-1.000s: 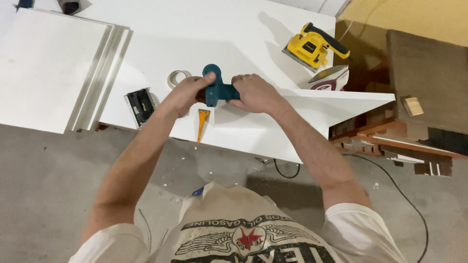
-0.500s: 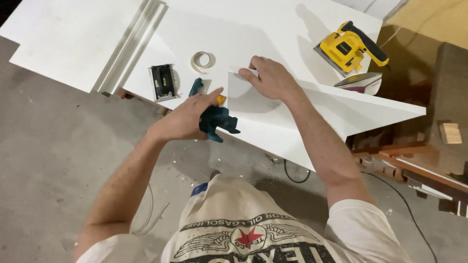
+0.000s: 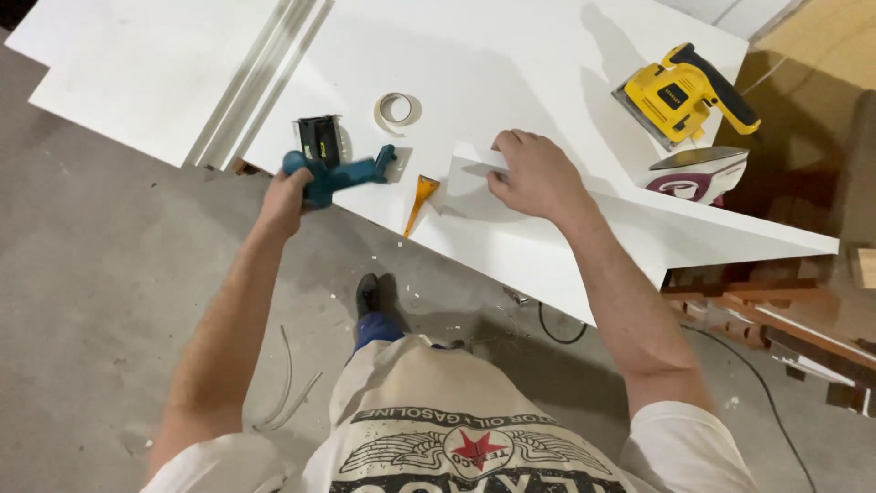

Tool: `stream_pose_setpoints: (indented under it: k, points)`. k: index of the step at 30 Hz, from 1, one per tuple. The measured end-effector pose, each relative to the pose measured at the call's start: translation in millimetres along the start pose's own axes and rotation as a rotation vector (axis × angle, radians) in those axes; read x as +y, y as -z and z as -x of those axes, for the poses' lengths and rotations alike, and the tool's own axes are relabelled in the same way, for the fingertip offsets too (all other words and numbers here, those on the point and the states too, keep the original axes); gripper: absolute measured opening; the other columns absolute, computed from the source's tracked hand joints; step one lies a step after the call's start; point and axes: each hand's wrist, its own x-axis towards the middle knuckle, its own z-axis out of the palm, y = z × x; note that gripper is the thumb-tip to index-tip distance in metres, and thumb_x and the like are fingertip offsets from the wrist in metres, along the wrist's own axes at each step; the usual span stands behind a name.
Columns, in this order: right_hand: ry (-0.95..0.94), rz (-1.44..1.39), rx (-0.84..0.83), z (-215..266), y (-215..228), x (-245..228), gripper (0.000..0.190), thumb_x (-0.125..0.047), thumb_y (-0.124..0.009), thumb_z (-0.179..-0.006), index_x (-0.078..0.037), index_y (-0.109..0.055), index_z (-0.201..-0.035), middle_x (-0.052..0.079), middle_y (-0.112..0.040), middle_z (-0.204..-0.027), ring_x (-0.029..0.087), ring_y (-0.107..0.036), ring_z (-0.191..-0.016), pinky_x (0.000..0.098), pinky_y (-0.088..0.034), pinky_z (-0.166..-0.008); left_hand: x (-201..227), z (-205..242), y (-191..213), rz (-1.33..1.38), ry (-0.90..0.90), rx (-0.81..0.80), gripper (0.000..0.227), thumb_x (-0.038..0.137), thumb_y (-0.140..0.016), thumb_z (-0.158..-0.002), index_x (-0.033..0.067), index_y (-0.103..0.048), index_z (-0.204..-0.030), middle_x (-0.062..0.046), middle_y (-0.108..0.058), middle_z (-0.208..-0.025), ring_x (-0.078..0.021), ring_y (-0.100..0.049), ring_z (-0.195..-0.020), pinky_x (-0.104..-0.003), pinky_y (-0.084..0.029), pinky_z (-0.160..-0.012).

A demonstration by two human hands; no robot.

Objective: The person applies edge banding to a white board, using an iron to adhere the strip and a wooden block to press it down. They then use a blue edge trimmer and a yellow scraper to remove excess material and smooth the edges.

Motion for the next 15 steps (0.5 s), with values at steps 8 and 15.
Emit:
stream_pose_setpoints:
  k: [8,15]
  points:
    - [-0.269,0.008,0.126,0,5,-32,0.047,-0.044,-0.060,-0.099,-0.006,-0.064,-0.127,0.014,-0.071,-0.107,0.030,-0.072,-0.102,0.0432,-0.047,-0.100,-7,-281,-38,-0.196,-0.109,0.130,0.059,0.039,-0.076,-0.086,0.0187,-0.049,-0.134,-0.017,-0.060,-0.124,-0.0398,-0.068,-0.110,-0.055,-0.069,-0.075]
    - [-0.507,-0.006,1.008,-19,-24,-49,0.023,-0.034,-0.062,-0.106,-0.012,-0.071,-0.106,0.006,-0.070,-0.100,0.029,-0.070,-0.099,0.0392,-0.052,-0.092,-11,-445,-58,-0.035,0.037,0.033,0.066,0.034,-0.072,-0.093,0.0176,-0.037,-0.147,-0.025,-0.054,-0.136,-0.0547,-0.068,-0.112,-0.069,-0.064,-0.084]
